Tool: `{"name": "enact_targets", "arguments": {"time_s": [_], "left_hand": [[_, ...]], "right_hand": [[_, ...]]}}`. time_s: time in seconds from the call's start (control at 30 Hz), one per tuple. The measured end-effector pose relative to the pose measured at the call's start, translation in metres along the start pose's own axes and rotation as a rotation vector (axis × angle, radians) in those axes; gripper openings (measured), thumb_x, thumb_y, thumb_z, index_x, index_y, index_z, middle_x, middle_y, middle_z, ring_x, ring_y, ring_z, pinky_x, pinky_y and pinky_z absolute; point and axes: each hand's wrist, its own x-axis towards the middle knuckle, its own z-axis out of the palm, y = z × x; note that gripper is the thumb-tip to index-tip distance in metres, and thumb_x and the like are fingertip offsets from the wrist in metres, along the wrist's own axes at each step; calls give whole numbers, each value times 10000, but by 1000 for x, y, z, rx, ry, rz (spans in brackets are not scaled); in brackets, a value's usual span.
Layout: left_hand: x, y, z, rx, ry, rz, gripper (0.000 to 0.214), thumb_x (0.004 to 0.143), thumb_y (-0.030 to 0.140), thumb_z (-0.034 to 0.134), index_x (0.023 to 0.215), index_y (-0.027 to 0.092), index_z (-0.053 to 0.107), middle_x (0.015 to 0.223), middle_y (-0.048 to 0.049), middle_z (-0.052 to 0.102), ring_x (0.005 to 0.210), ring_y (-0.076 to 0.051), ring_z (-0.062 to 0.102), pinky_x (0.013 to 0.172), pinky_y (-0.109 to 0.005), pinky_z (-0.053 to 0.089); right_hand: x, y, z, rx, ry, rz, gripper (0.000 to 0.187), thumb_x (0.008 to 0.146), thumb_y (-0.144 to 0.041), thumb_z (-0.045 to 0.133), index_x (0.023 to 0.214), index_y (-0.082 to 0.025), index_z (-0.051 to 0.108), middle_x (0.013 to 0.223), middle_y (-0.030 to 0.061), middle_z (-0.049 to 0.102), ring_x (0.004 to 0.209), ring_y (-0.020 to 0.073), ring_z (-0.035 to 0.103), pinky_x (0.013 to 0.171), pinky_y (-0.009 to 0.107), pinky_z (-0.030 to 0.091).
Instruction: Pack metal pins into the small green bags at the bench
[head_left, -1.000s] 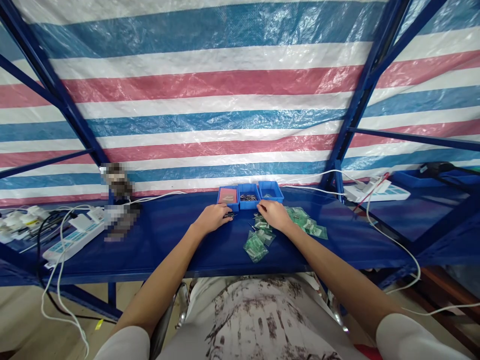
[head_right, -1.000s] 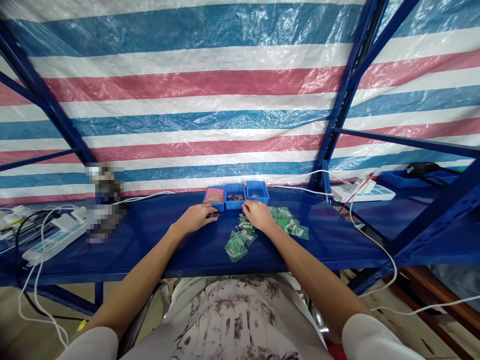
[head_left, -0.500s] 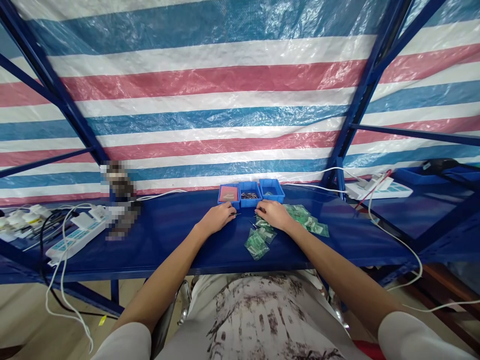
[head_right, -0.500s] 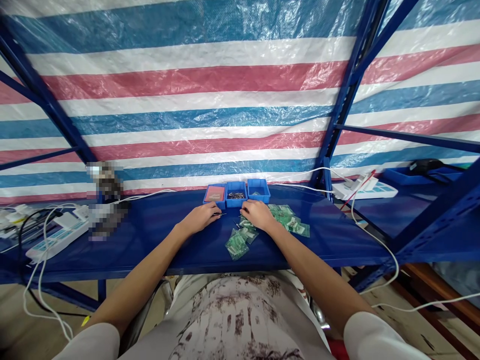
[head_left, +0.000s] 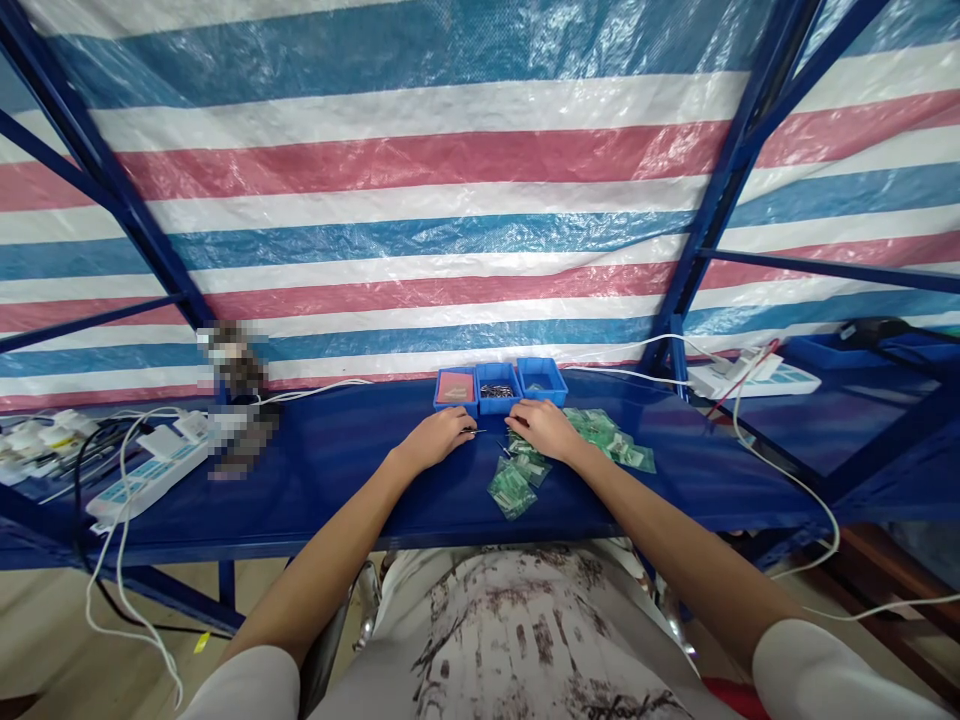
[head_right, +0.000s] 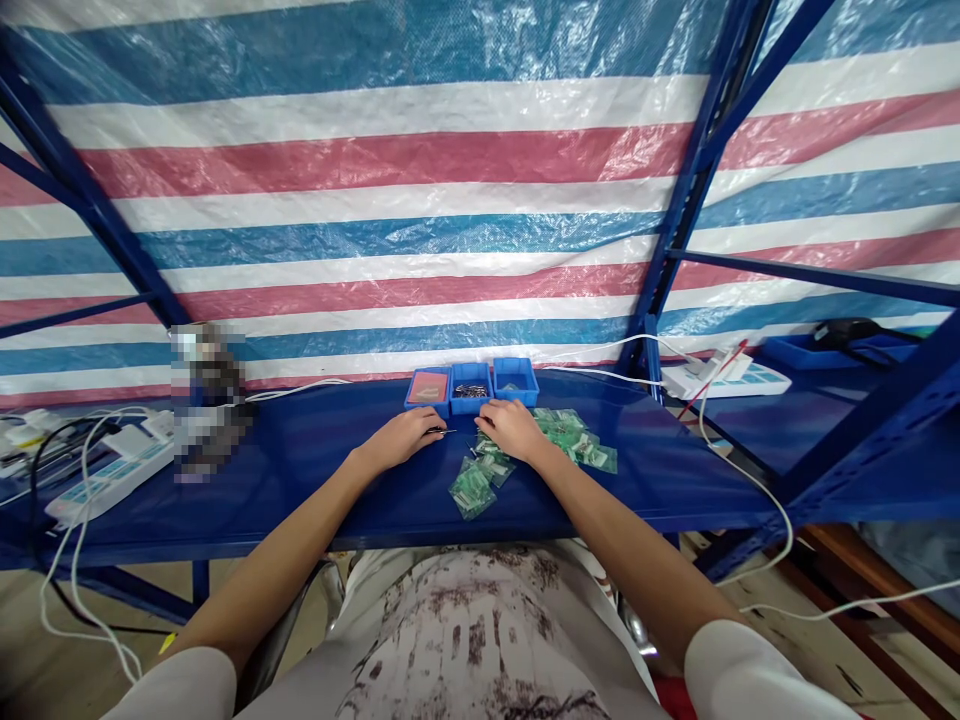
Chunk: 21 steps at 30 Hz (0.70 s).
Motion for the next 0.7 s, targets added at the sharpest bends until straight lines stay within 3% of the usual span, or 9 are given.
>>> {"name": "enact_targets", "arguments": {"time_s": [0.23, 0.53, 0.7], "left_hand": [[1, -1, 1, -55, 16, 33, 275, 1116, 321, 524, 1248, 163, 706, 1189, -126, 703, 1109, -263, 680, 970, -351, 535], [4, 2, 9, -138, 42, 100, 266, 1112, 340, 540, 1280, 190, 682, 1203, -119, 709, 1162, -269, 654, 1006, -367, 516], [5, 1, 8, -170, 41, 92, 266, 1082, 370, 611, 1268, 202, 701, 1193, -110, 722, 1157, -269, 659, 1004, -363, 516]], "right_hand": [[0, -10, -7, 82, 34, -100, 272, 1115, -353, 508, 958, -218, 685, 924, 63, 717, 902, 244, 659, 836, 356, 375], [2, -16, 3, 139, -47, -155, 186, 1014, -390, 711, 1132, -246, 705, 1022, 60, 696, 994, 263, 656, 843, 351, 390], [3, -17, 6, 143, -56, -157, 81, 1036, -306, 669, 1036, -236, 709, 1002, 52, 681, 964, 249, 630, 830, 343, 370]]}}
